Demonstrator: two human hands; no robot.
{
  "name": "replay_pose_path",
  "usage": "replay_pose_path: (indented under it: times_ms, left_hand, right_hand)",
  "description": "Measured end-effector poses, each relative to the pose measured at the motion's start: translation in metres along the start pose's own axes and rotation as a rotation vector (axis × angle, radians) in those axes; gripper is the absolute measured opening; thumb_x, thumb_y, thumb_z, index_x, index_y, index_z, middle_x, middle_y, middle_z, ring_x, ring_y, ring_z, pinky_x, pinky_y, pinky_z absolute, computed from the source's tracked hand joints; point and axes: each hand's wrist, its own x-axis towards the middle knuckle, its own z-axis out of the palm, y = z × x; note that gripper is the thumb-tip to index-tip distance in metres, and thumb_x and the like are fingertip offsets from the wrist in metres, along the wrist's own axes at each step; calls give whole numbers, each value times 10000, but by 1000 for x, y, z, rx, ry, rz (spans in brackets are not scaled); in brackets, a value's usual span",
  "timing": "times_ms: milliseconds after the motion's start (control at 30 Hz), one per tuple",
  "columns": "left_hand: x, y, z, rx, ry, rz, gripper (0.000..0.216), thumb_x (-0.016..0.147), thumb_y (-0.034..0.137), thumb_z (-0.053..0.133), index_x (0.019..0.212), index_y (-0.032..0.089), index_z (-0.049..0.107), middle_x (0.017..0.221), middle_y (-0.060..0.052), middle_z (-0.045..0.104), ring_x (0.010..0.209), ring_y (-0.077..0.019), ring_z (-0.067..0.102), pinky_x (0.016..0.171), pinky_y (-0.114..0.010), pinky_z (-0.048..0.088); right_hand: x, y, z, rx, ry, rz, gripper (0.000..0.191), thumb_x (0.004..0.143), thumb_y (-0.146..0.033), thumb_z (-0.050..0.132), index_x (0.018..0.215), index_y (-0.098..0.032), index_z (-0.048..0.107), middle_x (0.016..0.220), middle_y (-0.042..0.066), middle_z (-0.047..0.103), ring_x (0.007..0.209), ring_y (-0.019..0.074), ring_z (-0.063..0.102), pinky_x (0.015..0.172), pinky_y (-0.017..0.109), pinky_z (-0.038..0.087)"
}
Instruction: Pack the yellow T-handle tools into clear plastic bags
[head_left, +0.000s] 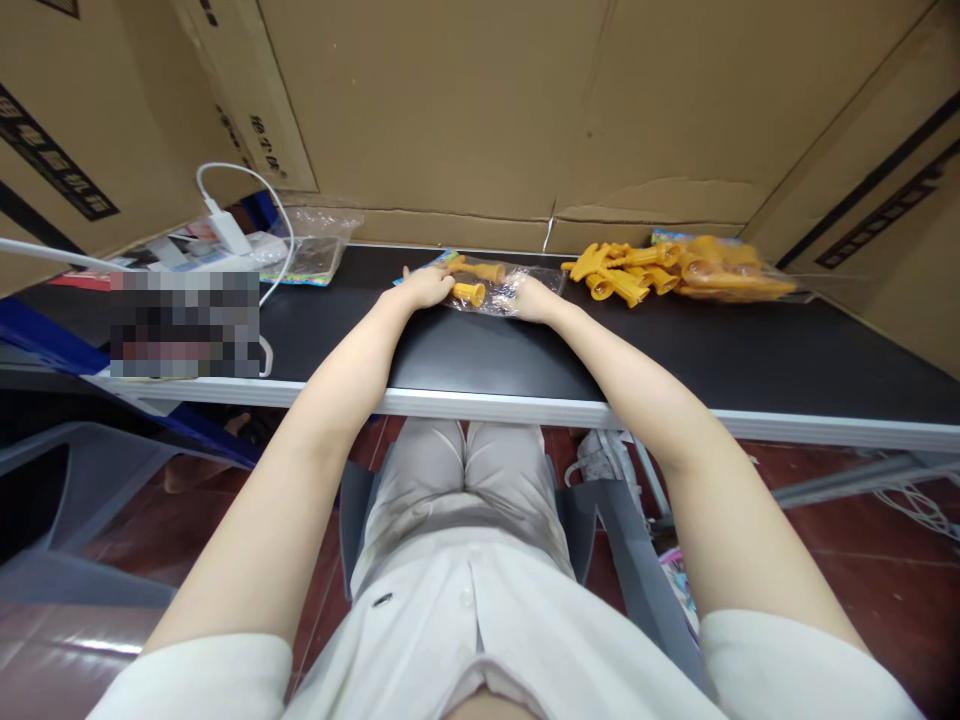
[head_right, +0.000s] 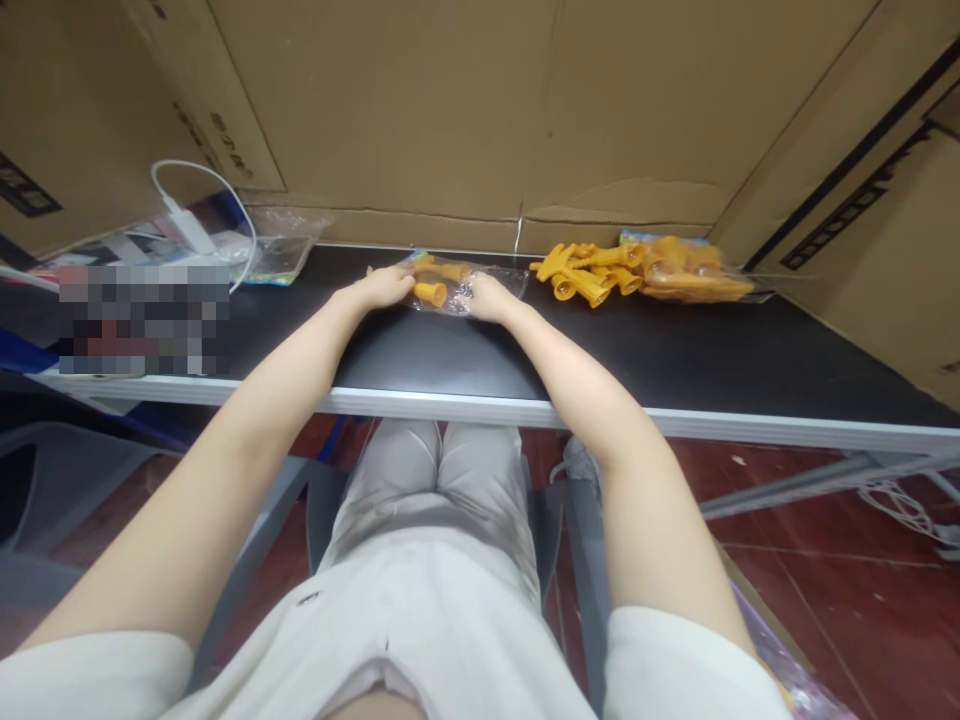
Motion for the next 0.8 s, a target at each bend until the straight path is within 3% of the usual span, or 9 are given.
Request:
replay_pose_path:
  times_ms: [100, 167, 267, 367, 500, 633, 800]
  left_hand:
    - [2, -2, 0, 9, -19, -28, 724, 1030, 346, 293, 1726, 283, 478, 1825, -63, 381, 1706, -359, 336, 1371, -723, 156]
    - [4, -4, 1, 8, -12, -34, 725, 1029, 357, 298, 1725, 273, 481, 1825, -70, 380, 1704, -372, 337, 1374, -721, 144]
    - [6, -8, 1, 3, -12, -64, 744, 1020, 367, 297, 1747, 299, 438, 1828, -58, 381, 1697, -370, 353, 1377, -717, 134]
    - [6, -13, 0, -6, -11, -83, 748, 1016, 365, 285, 1752, 342, 417, 1837, -25, 366, 1712, -348, 323, 1372, -724, 143]
    - [8, -21, 0, -8, 13, -131, 718, 1027, 356, 275, 1712, 321, 488, 1849, -39, 342, 1734, -341, 265, 1373, -722, 146]
    - [9, -26, 1, -16, 48, -158, 697, 1034, 354, 296, 1689, 277, 523, 1808, -107, 421, 1715, -364, 312, 1360, -752, 147]
    - [8, -26, 1, -15, 57, -149, 685, 1032, 351, 298, 1663, 301, 560, 1791, -102, 451, 1710, -359, 328, 1351, -765, 161]
  right_hand:
    - [-1, 5, -9, -157, 32, 173, 122, 852, -223, 765, 955, -211, 830, 1110, 164, 837, 1182, 405, 776, 1130, 541, 590]
    - [-2, 9, -19, -243, 106, 285, 47, 855, -194, 757, 856, -186, 802, 1021, 212, 815, 1121, 445, 775, 1098, 605, 590]
    - [-3, 17, -40, -261, 244, 374, 135, 919, -206, 709, 947, -118, 807, 1057, 265, 781, 1212, 495, 731, 1137, 709, 527]
    - [-10, 24, -66, -258, 359, 455, 252, 1006, -260, 647, 1095, -83, 802, 1158, 275, 764, 1335, 495, 678, 1185, 736, 474]
    - [-24, 33, -91, -413, 325, 700, 353, 1000, -118, 606, 1299, -26, 768, 1405, 337, 696, 1383, 484, 662, 1173, 654, 507]
    - [-32, 53, -91, -444, 254, 819, 513, 907, -180, 784, 1384, 3, 733, 1431, 347, 683, 1401, 508, 642, 1151, 662, 517]
    - [-30, 73, -84, -406, 283, 769, 603, 866, -419, 882, 1310, -28, 766, 1365, 350, 713, 1373, 541, 634, 1150, 730, 472]
